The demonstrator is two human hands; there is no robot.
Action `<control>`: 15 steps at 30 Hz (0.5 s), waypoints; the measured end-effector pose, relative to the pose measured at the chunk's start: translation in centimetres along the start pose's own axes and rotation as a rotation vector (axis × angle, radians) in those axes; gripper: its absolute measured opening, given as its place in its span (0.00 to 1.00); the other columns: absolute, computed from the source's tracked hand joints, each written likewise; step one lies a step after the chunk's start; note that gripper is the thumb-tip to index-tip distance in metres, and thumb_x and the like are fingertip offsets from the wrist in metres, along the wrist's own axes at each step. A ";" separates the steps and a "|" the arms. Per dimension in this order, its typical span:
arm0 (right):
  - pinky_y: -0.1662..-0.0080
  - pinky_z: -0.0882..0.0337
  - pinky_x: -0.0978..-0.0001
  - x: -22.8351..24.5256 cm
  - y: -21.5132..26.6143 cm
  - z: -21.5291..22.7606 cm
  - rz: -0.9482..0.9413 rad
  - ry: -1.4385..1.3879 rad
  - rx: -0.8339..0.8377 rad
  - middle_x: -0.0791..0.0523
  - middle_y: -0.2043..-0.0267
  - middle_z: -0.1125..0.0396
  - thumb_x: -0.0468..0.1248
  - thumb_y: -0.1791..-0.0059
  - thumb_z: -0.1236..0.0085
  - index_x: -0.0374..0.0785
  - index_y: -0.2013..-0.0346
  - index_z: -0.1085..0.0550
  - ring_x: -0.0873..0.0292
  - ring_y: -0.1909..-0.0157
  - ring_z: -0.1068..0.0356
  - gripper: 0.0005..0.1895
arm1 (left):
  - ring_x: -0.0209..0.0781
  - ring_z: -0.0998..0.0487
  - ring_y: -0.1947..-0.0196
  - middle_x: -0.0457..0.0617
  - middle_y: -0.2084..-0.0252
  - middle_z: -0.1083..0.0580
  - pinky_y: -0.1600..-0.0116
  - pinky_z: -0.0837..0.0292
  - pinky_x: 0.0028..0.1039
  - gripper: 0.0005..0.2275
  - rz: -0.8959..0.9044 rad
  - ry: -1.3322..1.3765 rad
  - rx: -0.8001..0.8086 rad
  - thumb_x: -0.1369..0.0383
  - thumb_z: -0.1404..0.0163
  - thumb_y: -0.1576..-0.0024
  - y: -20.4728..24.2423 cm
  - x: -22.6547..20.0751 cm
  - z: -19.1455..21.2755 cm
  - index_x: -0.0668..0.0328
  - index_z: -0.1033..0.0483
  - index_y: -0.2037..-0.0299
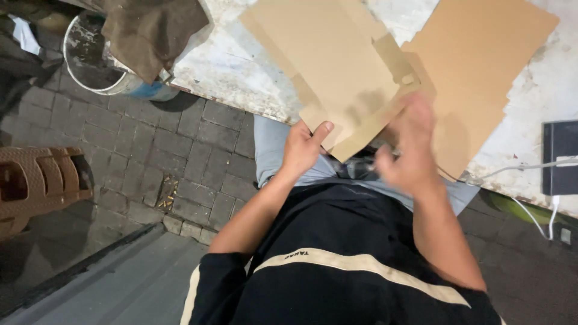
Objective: The person folds a flat cardboard sheet into a small box shape by hand, tucking flaps and creasing edges to form the sides and bottom. They repeat the process with a second sheet, completing two small boxes and placing them on the table.
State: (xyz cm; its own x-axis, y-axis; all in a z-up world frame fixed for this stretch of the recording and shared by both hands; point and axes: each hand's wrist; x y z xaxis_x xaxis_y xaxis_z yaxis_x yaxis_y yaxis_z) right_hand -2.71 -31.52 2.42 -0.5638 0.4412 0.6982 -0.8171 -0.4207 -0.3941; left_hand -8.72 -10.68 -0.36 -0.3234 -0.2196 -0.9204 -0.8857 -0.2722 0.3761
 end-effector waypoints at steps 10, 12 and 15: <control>0.55 0.31 0.71 -2.8 4.3 -2.5 0.060 0.270 -0.005 0.66 0.62 0.30 0.45 0.50 0.36 0.50 0.65 0.20 0.61 0.59 0.30 0.05 | 0.64 0.20 0.67 0.77 0.61 0.26 0.70 0.18 0.43 0.14 0.001 0.324 0.024 0.73 0.52 0.38 0.2 3.2 -1.4 0.84 0.34 0.50; 0.64 0.29 0.67 -3.9 5.4 -3.4 -0.189 0.091 -0.055 0.66 0.78 0.30 0.44 0.47 0.37 0.50 0.65 0.20 0.59 0.71 0.28 0.05 | 0.48 0.18 0.70 0.61 0.71 0.22 0.73 0.20 0.35 0.10 -0.104 -0.062 0.004 0.68 0.42 0.45 0.3 4.7 -0.8 0.71 0.22 0.62; 0.70 0.28 0.71 -0.5 3.6 -2.8 -0.457 -0.317 -0.077 0.49 0.75 0.28 0.35 0.44 0.44 0.35 0.65 0.24 0.58 0.76 0.28 0.07 | 0.40 0.19 0.69 0.59 0.69 0.21 0.69 0.18 0.30 0.06 -0.192 0.085 -0.020 0.75 0.43 0.44 1.9 1.6 -2.8 0.69 0.22 0.60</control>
State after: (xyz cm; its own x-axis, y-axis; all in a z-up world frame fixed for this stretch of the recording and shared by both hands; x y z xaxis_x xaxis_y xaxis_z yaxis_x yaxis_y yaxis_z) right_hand -5.72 -31.02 -1.00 -0.0969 0.2998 0.9491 -0.9830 -0.1783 -0.0440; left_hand -10.02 -14.22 -0.84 -0.1198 -0.2399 -0.9634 -0.9213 -0.3348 0.1979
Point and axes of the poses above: each hand's wrist, its own y-axis away from the middle knuckle, its own z-axis out of the back of the hand, x = y × z
